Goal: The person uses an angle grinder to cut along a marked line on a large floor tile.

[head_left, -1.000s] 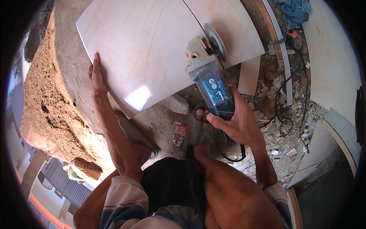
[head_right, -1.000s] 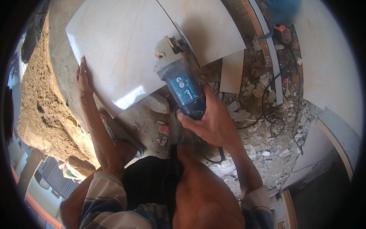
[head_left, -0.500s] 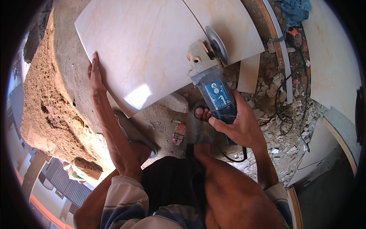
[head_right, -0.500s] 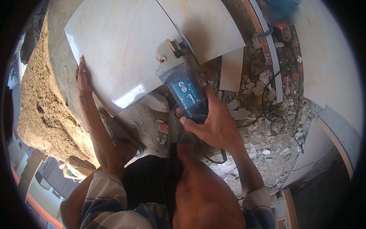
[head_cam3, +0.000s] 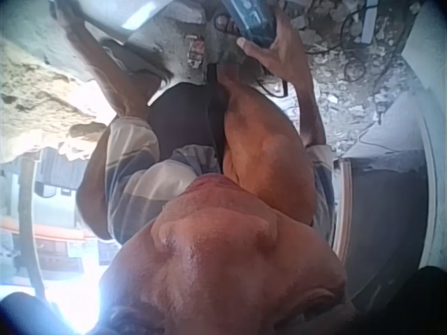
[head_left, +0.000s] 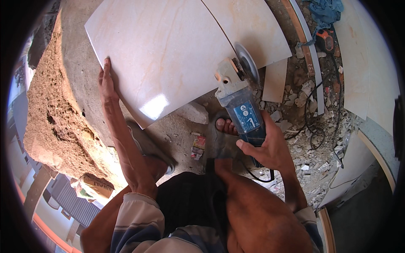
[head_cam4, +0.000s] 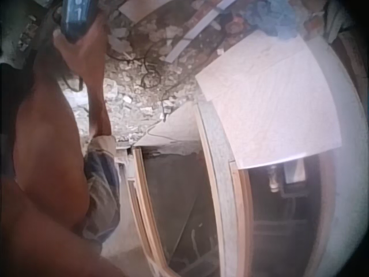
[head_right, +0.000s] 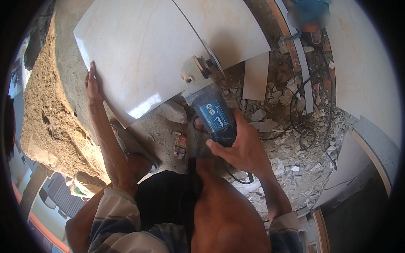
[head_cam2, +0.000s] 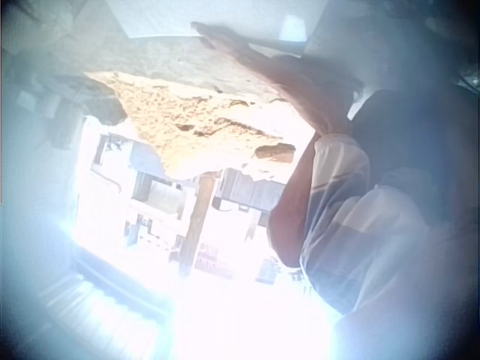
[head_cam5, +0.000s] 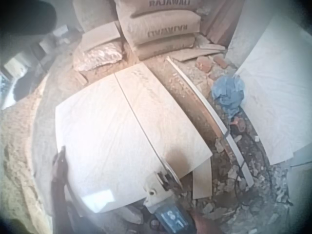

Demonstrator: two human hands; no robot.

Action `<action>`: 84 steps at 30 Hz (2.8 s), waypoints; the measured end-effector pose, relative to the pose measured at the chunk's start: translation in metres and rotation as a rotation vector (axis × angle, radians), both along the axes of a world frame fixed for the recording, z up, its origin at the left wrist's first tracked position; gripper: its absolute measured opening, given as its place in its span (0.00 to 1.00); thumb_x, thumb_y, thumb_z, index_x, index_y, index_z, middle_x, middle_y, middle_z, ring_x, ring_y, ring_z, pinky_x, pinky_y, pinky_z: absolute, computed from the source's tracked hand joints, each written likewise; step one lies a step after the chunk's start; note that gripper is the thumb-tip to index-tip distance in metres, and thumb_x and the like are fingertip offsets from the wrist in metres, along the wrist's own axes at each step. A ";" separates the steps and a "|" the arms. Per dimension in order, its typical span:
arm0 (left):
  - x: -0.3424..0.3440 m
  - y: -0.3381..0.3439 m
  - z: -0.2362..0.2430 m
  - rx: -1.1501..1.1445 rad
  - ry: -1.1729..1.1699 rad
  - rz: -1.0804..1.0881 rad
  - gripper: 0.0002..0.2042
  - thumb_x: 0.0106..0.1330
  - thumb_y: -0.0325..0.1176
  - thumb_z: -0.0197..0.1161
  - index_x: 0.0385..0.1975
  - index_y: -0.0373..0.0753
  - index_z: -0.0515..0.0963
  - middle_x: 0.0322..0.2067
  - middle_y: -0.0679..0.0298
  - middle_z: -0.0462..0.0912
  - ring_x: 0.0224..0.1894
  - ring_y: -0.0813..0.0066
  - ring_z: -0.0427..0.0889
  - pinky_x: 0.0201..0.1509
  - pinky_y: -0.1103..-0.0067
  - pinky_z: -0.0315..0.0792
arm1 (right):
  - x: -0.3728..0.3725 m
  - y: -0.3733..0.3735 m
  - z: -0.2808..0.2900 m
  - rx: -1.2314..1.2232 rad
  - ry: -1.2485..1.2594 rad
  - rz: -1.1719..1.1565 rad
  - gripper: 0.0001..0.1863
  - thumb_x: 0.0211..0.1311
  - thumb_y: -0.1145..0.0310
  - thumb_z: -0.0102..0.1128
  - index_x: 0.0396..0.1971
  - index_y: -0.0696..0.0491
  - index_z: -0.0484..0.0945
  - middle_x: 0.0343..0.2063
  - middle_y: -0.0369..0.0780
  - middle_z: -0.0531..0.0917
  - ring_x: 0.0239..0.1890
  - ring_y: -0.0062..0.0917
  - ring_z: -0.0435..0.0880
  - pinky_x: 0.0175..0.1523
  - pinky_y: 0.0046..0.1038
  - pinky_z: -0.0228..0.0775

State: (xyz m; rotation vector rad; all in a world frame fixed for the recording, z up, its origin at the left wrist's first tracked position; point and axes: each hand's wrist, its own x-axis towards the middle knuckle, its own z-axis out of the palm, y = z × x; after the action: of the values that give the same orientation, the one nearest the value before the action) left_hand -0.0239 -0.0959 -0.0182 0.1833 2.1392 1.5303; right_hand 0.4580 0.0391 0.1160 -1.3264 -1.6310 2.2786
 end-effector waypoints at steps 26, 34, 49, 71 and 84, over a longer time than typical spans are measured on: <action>0.010 0.003 -0.016 -0.029 -0.087 0.046 0.34 0.78 0.52 0.64 0.74 0.33 0.71 0.70 0.52 0.76 0.69 0.59 0.77 0.71 0.67 0.76 | 0.013 -0.003 0.008 0.193 -0.085 -0.005 0.37 0.55 0.64 0.80 0.61 0.60 0.70 0.44 0.48 0.88 0.44 0.31 0.91 0.53 0.35 0.82; 0.017 0.006 -0.012 -0.088 -0.015 0.002 0.35 0.82 0.55 0.55 0.77 0.32 0.66 0.75 0.48 0.69 0.75 0.56 0.72 0.76 0.62 0.72 | -0.018 0.016 -0.006 0.147 -0.087 0.011 0.35 0.59 0.64 0.78 0.61 0.60 0.69 0.42 0.49 0.88 0.44 0.35 0.92 0.46 0.35 0.85; 0.019 0.007 -0.009 -0.123 0.017 0.017 0.31 0.83 0.52 0.52 0.76 0.35 0.68 0.75 0.52 0.70 0.74 0.61 0.73 0.75 0.66 0.74 | -0.040 0.022 -0.017 0.088 -0.093 0.039 0.31 0.60 0.67 0.77 0.58 0.60 0.69 0.39 0.45 0.90 0.42 0.29 0.93 0.50 0.33 0.86; 0.007 -0.001 -0.020 -0.057 0.019 0.001 0.28 0.81 0.48 0.60 0.70 0.33 0.75 0.65 0.52 0.81 0.61 0.64 0.85 0.62 0.69 0.85 | -0.024 0.013 -0.015 0.132 -0.060 0.032 0.30 0.59 0.68 0.76 0.57 0.59 0.71 0.42 0.47 0.91 0.44 0.34 0.94 0.53 0.35 0.85; 0.016 0.005 -0.007 -0.168 0.046 -0.076 0.36 0.81 0.57 0.50 0.78 0.36 0.65 0.77 0.46 0.65 0.76 0.49 0.69 0.78 0.59 0.70 | -0.030 0.016 -0.009 0.095 -0.063 0.021 0.29 0.60 0.69 0.76 0.57 0.59 0.71 0.41 0.45 0.91 0.45 0.31 0.93 0.53 0.34 0.84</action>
State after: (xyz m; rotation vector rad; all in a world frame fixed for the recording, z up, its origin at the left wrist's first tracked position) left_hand -0.0081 -0.0911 -0.0254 0.2402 2.2580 1.3085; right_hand 0.4280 0.0549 0.1067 -1.3795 -1.7565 2.1614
